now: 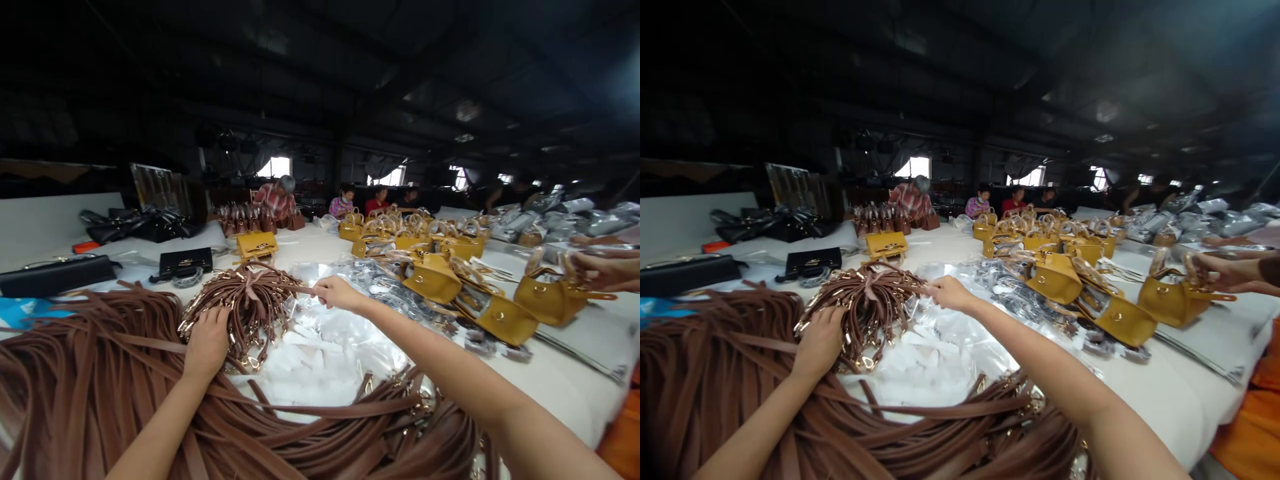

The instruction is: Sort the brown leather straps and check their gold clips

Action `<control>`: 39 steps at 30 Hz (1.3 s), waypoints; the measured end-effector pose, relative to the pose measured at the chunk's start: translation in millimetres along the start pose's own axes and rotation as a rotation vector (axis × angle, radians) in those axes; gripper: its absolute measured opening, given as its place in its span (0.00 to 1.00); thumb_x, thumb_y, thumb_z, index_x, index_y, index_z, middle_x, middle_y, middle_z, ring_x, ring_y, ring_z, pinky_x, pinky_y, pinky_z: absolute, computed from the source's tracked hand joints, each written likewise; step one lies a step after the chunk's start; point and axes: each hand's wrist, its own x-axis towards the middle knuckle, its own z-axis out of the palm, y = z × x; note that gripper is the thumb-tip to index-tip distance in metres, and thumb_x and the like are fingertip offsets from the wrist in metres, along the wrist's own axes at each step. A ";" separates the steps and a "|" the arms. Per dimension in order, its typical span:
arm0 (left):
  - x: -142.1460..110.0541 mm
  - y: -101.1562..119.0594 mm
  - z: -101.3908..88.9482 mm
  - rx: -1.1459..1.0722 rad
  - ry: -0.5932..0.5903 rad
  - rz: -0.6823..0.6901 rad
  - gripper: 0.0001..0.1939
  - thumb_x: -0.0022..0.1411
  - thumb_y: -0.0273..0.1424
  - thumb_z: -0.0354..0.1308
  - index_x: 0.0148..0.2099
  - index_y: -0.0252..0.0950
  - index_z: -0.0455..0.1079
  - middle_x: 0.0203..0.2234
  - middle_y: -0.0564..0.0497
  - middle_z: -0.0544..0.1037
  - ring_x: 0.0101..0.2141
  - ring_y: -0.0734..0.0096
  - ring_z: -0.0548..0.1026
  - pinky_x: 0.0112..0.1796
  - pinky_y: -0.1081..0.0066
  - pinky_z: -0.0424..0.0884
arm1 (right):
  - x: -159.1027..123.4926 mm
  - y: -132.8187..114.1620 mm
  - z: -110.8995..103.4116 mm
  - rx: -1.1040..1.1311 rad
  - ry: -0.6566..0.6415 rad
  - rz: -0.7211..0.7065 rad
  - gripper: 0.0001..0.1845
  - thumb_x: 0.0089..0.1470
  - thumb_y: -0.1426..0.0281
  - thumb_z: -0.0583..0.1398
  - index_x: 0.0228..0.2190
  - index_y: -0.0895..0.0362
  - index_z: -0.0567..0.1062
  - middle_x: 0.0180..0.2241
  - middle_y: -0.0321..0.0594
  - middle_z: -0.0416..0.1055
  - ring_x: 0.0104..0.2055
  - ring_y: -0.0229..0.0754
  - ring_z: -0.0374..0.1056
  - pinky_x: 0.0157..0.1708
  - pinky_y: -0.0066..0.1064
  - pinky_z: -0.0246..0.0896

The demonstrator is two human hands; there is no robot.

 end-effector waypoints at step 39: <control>-81.4 165.7 -283.1 -1.164 -0.543 0.010 0.27 0.58 0.55 0.56 0.45 0.37 0.73 0.22 0.51 0.75 0.23 0.70 0.70 0.25 0.75 0.65 | -232.1 -69.2 -54.0 1.361 -0.075 -0.187 0.26 0.46 0.63 0.71 0.47 0.59 0.77 0.31 0.37 0.77 0.33 0.36 0.73 0.39 0.31 0.67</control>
